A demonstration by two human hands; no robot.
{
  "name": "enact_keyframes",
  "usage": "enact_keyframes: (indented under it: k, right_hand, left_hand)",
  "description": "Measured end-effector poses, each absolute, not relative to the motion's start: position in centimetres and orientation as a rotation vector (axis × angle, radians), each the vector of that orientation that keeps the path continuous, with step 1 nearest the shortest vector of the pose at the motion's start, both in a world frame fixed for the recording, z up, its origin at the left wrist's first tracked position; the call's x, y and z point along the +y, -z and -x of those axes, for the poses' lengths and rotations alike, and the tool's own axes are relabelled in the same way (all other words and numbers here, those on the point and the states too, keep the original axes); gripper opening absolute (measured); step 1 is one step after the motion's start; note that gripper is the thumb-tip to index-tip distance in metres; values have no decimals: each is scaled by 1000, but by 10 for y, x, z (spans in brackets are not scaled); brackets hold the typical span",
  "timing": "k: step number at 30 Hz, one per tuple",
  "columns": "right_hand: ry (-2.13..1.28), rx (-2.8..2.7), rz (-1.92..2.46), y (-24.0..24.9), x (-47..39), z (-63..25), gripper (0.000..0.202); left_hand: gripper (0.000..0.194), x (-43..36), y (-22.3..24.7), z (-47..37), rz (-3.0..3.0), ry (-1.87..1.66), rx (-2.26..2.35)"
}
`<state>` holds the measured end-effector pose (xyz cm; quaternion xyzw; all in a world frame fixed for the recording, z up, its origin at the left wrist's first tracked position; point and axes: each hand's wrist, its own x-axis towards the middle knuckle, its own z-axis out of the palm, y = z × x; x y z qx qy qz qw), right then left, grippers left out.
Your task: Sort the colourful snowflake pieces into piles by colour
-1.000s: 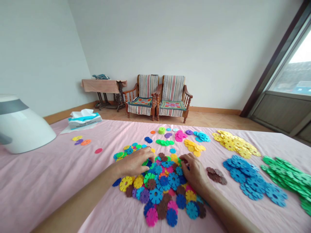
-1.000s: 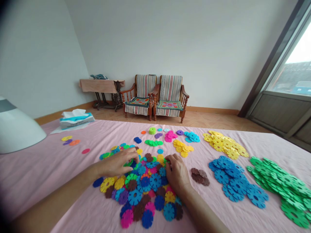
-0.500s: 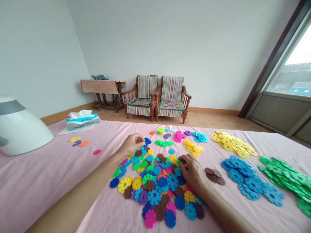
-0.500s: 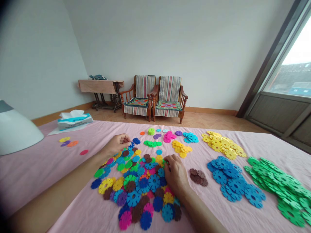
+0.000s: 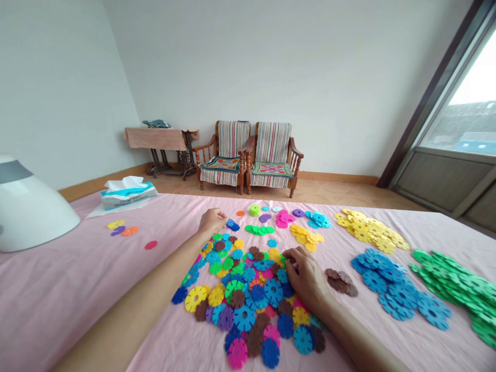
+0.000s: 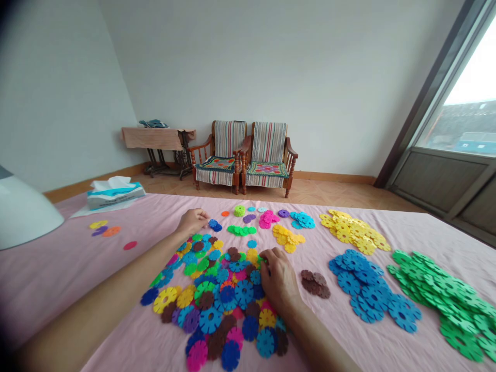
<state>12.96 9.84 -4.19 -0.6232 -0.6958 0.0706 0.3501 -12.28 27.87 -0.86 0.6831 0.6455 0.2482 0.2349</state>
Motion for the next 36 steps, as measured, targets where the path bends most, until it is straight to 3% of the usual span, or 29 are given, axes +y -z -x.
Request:
enact_keyframes:
  k: [8,13,18,23,30,36]
  right_hand:
    - [-182,-1818,1599,41,98,-130,20]
    - [-190,-1824,1582,44,99,-132,20]
    - [-175,-1822,1580,44,99,-131,21]
    - [-192,-1817,1594,45,100,-132,20]
    - [-185,-1821,1577,46,100,-132,20]
    - [-167,-1826,1592,43,98,-132,20]
  left_hand:
    - [13,256,-6,159,-2304,-488,1604]
    - [42,232,-3,172,-2476,-404,1449]
    - [47,192,-19,165,-2545,-310,1225]
    - [43,167,-36,155,-2464,-329,1021]
    - [25,158,-33,144,-2458,-451,1074]
    - [26,149,-21,140,-2597,-426,1032]
